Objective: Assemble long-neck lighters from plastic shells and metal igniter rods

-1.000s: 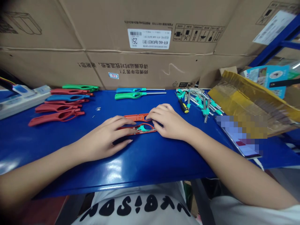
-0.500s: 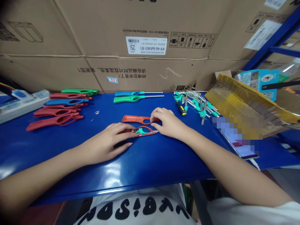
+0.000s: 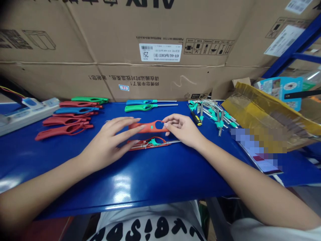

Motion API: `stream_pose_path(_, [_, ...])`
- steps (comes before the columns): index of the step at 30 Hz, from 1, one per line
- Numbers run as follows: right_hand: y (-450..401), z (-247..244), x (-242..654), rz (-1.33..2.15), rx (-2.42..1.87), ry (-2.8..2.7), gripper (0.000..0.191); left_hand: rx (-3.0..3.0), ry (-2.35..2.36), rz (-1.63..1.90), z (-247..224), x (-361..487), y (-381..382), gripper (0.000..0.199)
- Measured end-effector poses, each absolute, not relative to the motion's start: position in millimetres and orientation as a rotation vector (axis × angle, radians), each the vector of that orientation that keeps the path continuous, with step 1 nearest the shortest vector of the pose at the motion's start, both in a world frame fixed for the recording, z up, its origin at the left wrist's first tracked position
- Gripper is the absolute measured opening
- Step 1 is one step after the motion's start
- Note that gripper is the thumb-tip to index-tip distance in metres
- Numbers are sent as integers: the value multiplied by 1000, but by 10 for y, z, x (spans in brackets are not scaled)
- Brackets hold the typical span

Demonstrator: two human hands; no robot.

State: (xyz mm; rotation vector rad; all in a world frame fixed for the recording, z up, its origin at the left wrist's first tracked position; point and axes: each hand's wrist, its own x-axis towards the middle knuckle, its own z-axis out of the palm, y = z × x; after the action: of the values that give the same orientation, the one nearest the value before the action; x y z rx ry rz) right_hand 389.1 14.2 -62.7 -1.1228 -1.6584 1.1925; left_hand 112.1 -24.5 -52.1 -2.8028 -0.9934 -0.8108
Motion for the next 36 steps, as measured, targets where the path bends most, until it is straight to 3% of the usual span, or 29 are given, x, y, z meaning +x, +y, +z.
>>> stream_pose_path(5, [64,-629,3842,1354,-1038,-1768,32,-2840,-996,-798,-546,1066,-201,31])
stream_pose_path(11, [27,-671,3848,664,-954,-2310,34,-2977,-1060,-759,-506,1084,-221,32])
stream_pose_path(15, [16,-649,3862,452,-874,-2523,33,-3070,-1181,-580,-463,1098,-241,32])
stream_pose_path(36, [10,-692,3841,452,-914,-2556,29,-3067,-1283,-404,-514,1105,-245,25])
